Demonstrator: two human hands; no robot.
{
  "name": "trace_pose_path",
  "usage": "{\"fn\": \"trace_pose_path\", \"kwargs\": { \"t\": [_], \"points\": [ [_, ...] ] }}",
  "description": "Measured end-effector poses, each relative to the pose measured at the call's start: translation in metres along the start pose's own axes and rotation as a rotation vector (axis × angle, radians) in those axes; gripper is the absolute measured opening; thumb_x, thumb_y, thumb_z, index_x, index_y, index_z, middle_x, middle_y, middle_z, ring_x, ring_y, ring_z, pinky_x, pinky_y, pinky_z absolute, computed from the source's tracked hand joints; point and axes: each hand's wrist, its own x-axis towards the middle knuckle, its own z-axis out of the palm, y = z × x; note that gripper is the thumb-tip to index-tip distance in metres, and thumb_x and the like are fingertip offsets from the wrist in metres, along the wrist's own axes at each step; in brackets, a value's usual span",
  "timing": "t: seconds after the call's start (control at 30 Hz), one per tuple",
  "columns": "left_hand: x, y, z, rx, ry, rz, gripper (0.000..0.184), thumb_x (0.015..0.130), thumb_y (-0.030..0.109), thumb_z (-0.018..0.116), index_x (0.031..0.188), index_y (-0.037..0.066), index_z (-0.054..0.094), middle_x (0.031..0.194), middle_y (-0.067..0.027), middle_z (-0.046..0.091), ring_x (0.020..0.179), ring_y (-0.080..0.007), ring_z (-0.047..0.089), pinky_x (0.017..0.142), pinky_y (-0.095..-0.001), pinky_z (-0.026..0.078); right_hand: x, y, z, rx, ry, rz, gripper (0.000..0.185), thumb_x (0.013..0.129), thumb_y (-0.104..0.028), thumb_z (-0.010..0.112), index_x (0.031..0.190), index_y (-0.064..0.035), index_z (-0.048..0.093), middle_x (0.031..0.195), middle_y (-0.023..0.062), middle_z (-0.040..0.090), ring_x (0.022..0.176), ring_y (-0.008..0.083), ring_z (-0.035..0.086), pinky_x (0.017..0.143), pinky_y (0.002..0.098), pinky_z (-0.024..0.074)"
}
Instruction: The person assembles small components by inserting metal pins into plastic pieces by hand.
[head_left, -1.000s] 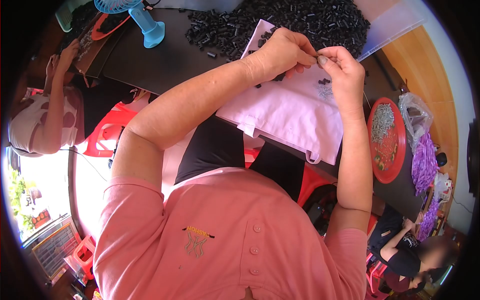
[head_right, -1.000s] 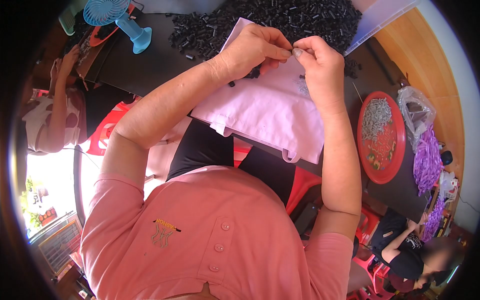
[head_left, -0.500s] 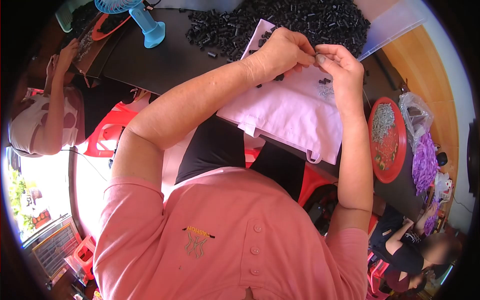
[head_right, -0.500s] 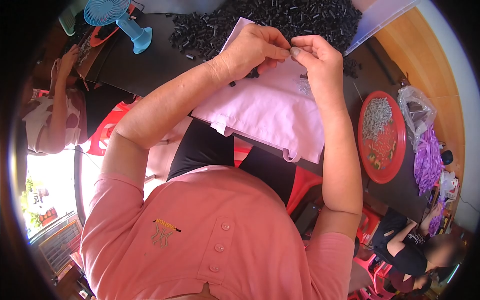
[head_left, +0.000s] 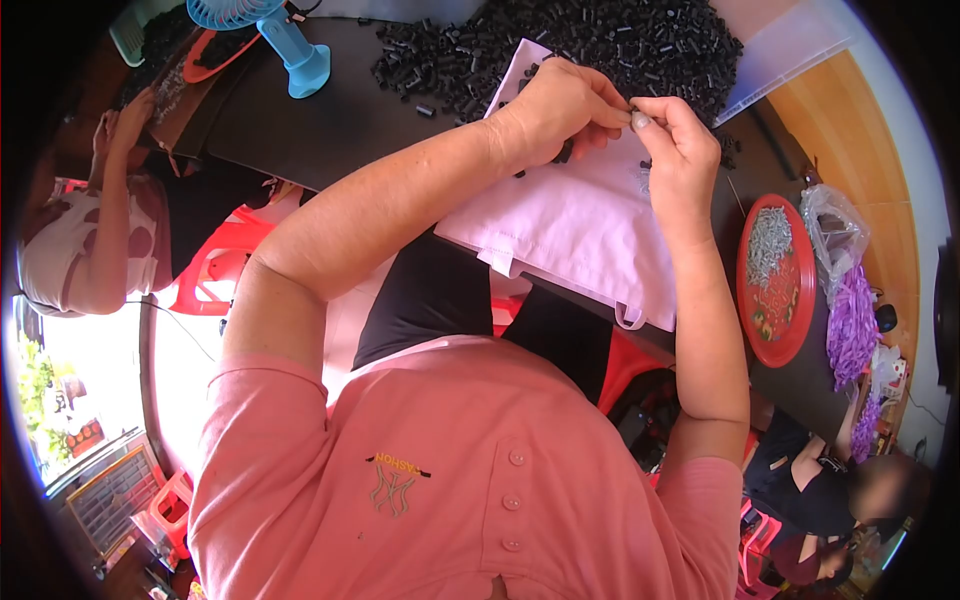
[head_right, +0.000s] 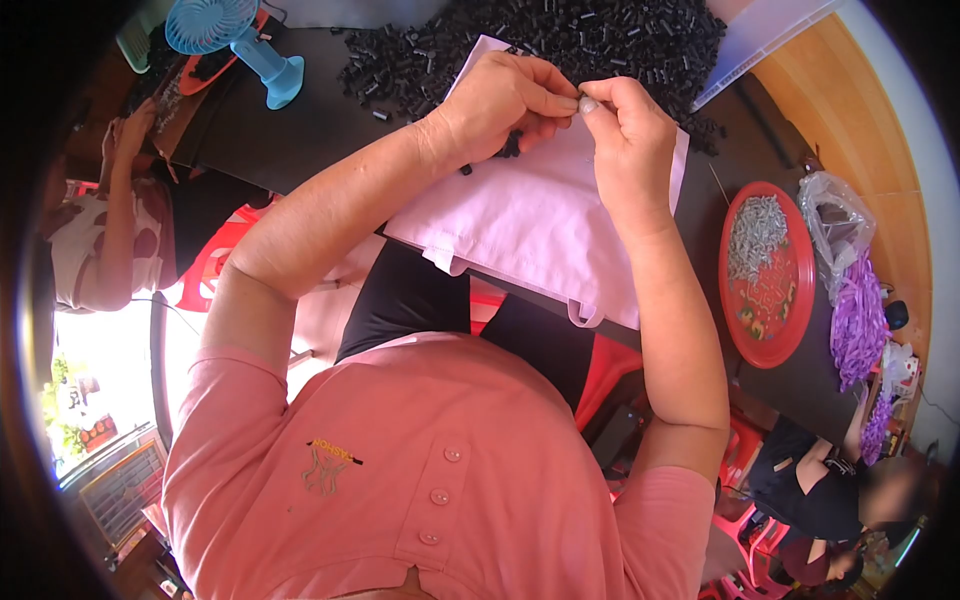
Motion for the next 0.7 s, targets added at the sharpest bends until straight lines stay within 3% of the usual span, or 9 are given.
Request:
{"fn": "trace_pose_path", "kwargs": {
  "t": [0.1,0.3,0.7],
  "points": [
    [0.002,0.001,-0.002,-0.004,0.018,-0.014,0.015,0.084,0.006,0.069,0.093,-0.006,0.067,0.08,-0.0117,0.067,0.066,-0.0167,0.064,0.053,-0.0285,0.049,-0.001,0.004,-0.002,0.037,-0.063,0.06,0.024,0.08,-0.007,0.072,0.102,-0.0008,0.065,0.086,0.0064,0.066,0.075,0.0138,0.061,0.069,0.0273,0.0499],
    [0.004,-0.001,-0.002,-0.109,0.015,-0.02,0.018,0.084,0.006,0.069,0.095,-0.008,0.066,0.086,-0.0138,0.068,0.073,-0.0209,0.067,0.066,-0.0313,0.053,-0.003,0.01,0.017,-0.442,0.154,-0.324,0.03,0.068,-0.008,0.074,0.095,-0.007,0.06,0.083,0.0051,0.061,0.072,0.0227,0.063,0.063,0.0337,0.0505],
    [0.0,0.006,0.0,-0.211,-0.082,0.012,0.024,0.095,0.015,0.063,0.099,-0.008,0.065,0.095,-0.0161,0.068,0.08,-0.0229,0.068,0.059,-0.0335,0.053,-0.001,0.008,0.0,-0.425,0.224,-0.403,0.022,0.067,-0.008,0.072,0.085,-0.0074,0.059,0.064,0.0026,0.056,0.049,0.019,0.056,0.044,0.0323,0.044]
  ]
}}
